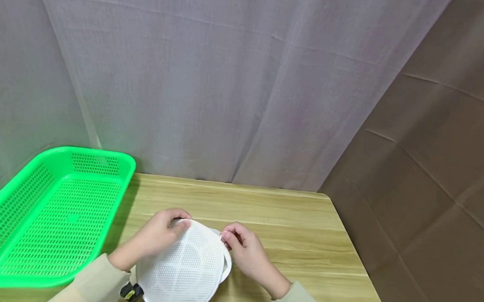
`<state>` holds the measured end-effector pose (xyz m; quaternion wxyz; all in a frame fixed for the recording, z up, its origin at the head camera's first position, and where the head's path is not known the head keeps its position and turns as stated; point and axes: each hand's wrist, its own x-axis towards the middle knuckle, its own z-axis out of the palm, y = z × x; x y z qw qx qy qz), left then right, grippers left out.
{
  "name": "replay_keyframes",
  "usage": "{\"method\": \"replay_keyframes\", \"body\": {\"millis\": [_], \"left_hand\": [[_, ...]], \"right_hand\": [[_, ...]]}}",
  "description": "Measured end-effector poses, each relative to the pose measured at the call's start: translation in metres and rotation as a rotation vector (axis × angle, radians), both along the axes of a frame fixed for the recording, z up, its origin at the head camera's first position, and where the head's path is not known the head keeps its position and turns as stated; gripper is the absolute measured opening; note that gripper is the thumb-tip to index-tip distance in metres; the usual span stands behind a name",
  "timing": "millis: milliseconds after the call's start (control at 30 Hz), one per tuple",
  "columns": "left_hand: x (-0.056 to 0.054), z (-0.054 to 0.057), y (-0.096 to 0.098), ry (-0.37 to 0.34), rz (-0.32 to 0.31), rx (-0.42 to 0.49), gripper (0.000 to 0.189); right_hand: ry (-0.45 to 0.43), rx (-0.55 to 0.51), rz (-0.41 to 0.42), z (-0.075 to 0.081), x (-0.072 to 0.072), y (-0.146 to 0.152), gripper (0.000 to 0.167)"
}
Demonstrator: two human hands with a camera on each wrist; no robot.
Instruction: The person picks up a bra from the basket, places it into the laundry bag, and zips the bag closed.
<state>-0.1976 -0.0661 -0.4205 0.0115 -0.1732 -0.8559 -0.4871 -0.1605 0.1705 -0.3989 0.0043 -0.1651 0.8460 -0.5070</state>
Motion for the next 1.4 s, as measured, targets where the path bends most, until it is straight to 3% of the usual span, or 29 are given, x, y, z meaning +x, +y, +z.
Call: {"method": "replay_keyframes", "body": {"millis": [200,367,500,633,767,900,1133,1400], "left_hand": [[0.0,0.003,0.007,-0.071,0.054,0.098,0.01],[0.004,0.005,0.015,-0.24,0.074,0.311,0.015],[0.004,0.003,0.018,-0.312,0.065,0.424,0.018],[0.002,0.002,0.015,-0.265,0.052,0.344,0.018],[-0.001,0.0,0.009,-0.121,-0.012,0.176,0.015],[-0.002,-0.003,0.007,-0.018,-0.078,0.068,0.017],[0.0,-0.003,0.015,0.062,-0.087,-0.014,0.021],[0.0,-0.011,0.018,0.049,-0.109,-0.025,0.01]], "right_hand": [[-0.012,-0.048,-0.025,0.007,0.0,0.002,0.01],[-0.009,-0.087,-0.046,0.008,-0.006,0.004,0.011],[-0.013,-0.119,-0.049,0.01,-0.011,0.005,0.012],[0.004,-0.112,-0.046,0.011,-0.013,0.004,0.012],[0.001,-0.095,-0.037,0.007,-0.012,0.004,0.012],[-0.027,-0.094,-0.029,0.001,-0.01,0.004,0.013],[-0.018,-0.087,0.013,-0.002,-0.008,-0.004,0.014],[-0.038,-0.06,0.043,-0.004,-0.005,-0.009,0.014]]}}
